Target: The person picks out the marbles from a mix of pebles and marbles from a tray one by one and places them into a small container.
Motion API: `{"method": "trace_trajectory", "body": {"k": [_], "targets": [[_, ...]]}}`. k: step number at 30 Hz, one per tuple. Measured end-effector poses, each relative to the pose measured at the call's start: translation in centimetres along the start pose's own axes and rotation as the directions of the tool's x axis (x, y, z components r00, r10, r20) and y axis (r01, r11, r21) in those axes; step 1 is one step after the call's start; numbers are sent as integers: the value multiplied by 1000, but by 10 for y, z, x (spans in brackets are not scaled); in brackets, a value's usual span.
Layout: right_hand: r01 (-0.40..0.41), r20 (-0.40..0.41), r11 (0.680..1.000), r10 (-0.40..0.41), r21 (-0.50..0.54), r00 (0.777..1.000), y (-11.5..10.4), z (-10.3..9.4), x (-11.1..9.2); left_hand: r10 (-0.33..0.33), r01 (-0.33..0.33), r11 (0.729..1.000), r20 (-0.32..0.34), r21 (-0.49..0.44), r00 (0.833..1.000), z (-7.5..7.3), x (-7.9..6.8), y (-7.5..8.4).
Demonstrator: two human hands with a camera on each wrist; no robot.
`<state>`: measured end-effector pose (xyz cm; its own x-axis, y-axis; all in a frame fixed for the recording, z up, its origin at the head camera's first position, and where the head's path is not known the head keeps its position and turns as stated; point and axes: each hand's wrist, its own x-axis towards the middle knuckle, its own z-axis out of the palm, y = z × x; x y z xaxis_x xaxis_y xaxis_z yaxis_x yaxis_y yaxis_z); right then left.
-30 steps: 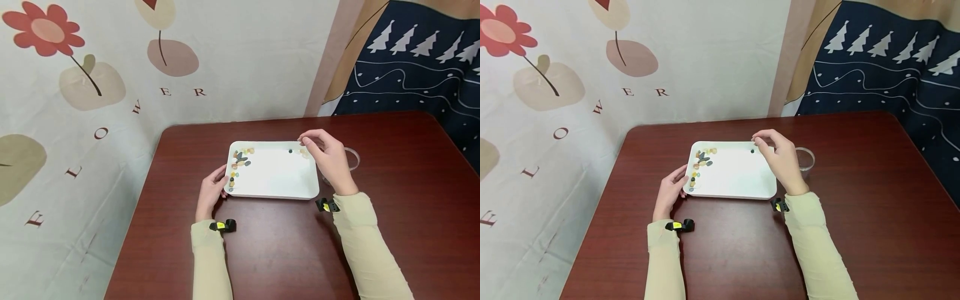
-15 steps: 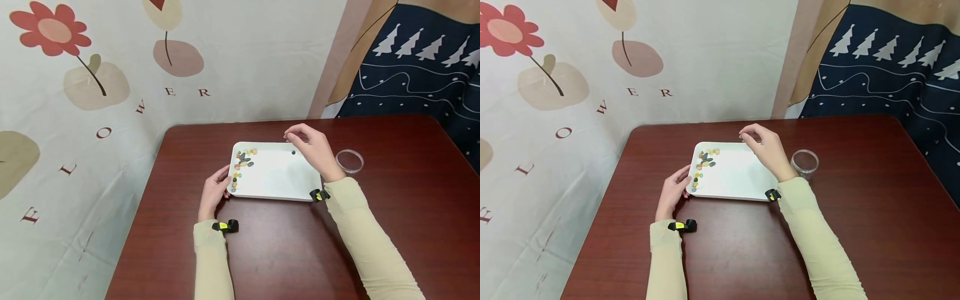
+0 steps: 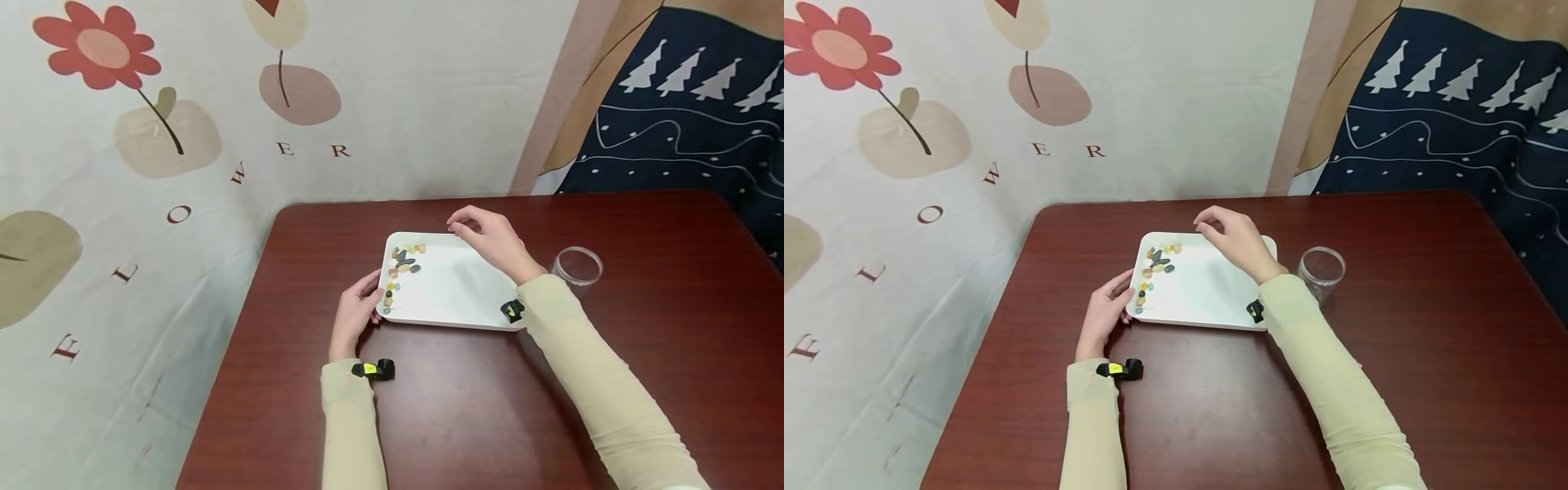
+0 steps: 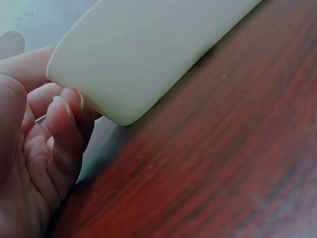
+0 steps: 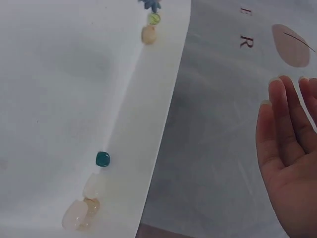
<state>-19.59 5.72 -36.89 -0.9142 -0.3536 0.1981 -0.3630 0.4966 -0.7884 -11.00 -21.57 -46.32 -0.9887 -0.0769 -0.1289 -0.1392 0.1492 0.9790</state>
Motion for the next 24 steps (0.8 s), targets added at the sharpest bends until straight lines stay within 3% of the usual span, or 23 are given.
{"method": "trace_trajectory", "body": {"k": [6, 13, 21, 24], "targets": [[1, 109, 999, 4, -53, 994, 2, 13, 14, 23, -23, 1000, 18, 10, 1000, 2, -9, 19], [-55, 210, 995, 72, -84, 975, 9, 29, 25, 26, -26, 1000, 20, 10, 999, 1, -11, 21], [-121, 380, 992, 126, -37, 916, 18, 47, 35, -6, 6, 1000, 24, 10, 1000, 2, -10, 23], [-128, 405, 992, 124, -18, 906, 19, 54, 39, -6, 6, 1000, 22, 6, 1000, 2, -10, 23]]}}
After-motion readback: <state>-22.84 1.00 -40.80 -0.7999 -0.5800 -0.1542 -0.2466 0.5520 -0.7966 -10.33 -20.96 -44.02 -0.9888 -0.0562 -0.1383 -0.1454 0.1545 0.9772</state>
